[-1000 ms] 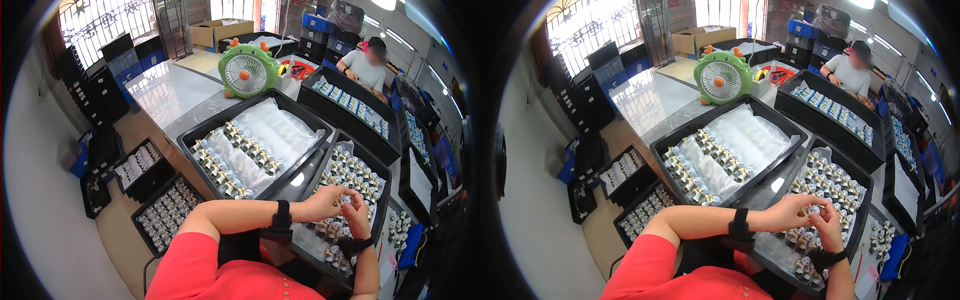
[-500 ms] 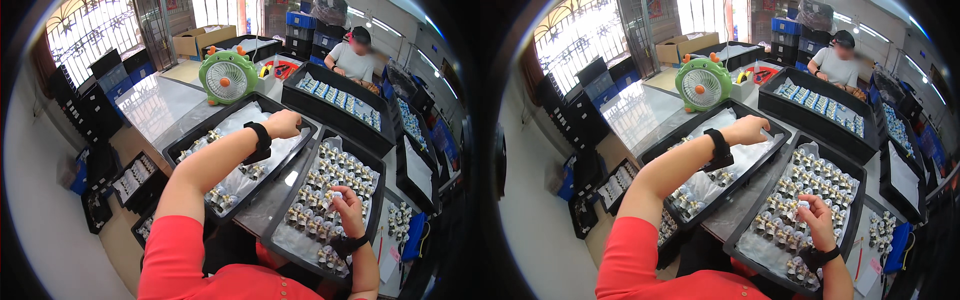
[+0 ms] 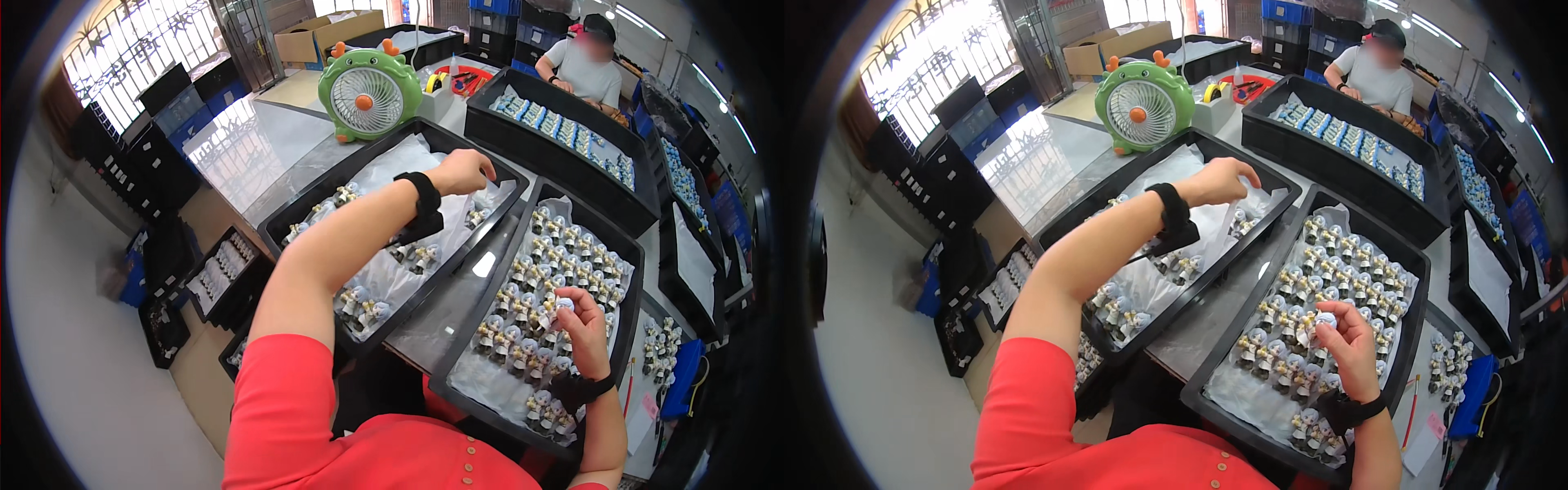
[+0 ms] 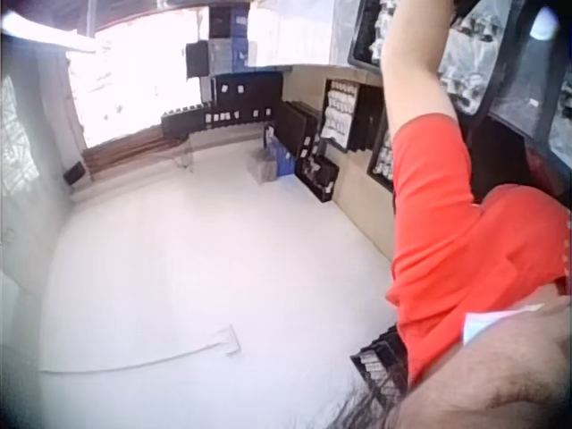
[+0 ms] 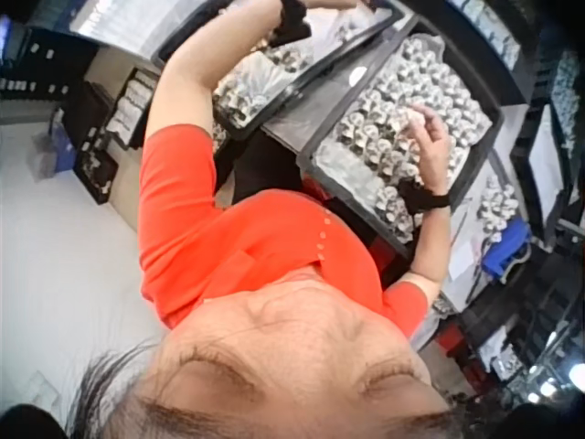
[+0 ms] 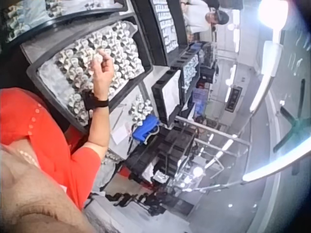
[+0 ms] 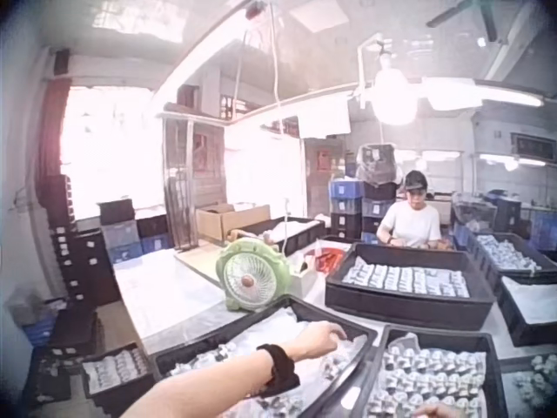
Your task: The person assembles small, white, figurine-like objects by hand. They pick up a base and a top piece, fit them together, and place the completed unit into a black tray lined with white paper. The process is repeated for multiple units.
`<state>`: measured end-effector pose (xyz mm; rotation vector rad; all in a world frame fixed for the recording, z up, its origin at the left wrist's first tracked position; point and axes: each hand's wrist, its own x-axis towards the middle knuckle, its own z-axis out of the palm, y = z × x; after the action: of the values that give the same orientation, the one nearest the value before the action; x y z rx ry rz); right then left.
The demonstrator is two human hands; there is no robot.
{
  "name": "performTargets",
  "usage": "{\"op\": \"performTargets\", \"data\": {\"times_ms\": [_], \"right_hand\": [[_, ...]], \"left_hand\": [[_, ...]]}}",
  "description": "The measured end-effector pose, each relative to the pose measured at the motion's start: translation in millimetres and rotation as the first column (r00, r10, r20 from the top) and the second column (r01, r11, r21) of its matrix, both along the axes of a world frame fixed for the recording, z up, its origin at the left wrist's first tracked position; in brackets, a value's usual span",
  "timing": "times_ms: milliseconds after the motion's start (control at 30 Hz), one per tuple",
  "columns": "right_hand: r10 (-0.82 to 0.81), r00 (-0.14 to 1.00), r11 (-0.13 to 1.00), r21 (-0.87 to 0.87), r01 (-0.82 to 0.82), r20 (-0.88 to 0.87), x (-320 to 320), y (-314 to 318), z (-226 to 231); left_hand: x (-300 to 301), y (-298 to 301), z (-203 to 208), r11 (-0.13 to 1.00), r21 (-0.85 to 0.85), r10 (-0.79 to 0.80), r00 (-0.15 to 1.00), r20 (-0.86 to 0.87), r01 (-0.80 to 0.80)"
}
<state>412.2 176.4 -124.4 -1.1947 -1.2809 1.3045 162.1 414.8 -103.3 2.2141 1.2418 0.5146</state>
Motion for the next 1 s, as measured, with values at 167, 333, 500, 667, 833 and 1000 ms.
{"op": "performTargets", "data": {"times_ms": [167, 333, 500, 667, 833, 1000], "right_hand": [[0.016, 0.999, 0.999, -0.030, -0.015, 0.028, -5.8, 0.7, 3.0], [-0.004, 0.997, 0.999, -0.035, 0.007, 0.072, -13.5, 0.8, -0.9], [0.051, 0.995, 0.995, -0.091, -0.043, 0.090, -18.4, 3.6, -3.7], [0.150, 0.978, 0.988, -0.044, -0.145, 0.145, -30.6, 25.0, 1.8], [0.209, 0.926, 0.965, 0.085, -0.247, 0.314, -71.5, 89.6, 30.9], [0.124, 0.768, 0.951, 0.145, -0.272, 0.628, -103.6, 151.9, 10.0]], "left_hand": [[-62.5, -56.6, 34.7, 0.967, -0.251, 0.107, 0.959, 0.263, -0.039], [-101.4, -100.7, 27.0, 0.984, -0.171, 0.078, 0.984, 0.159, -0.050], [-124.1, -146.2, 5.4, 0.964, -0.258, 0.133, 0.960, 0.246, -0.068], [-132.3, -187.5, -4.5, 0.916, -0.402, 0.124, 0.947, 0.296, 0.006], [-139.4, -214.3, -8.5, 0.802, -0.579, 0.123, 0.906, 0.405, 0.150], [-142.6, -216.7, -13.0, 0.821, -0.556, 0.053, 0.952, 0.301, 0.130]]}}
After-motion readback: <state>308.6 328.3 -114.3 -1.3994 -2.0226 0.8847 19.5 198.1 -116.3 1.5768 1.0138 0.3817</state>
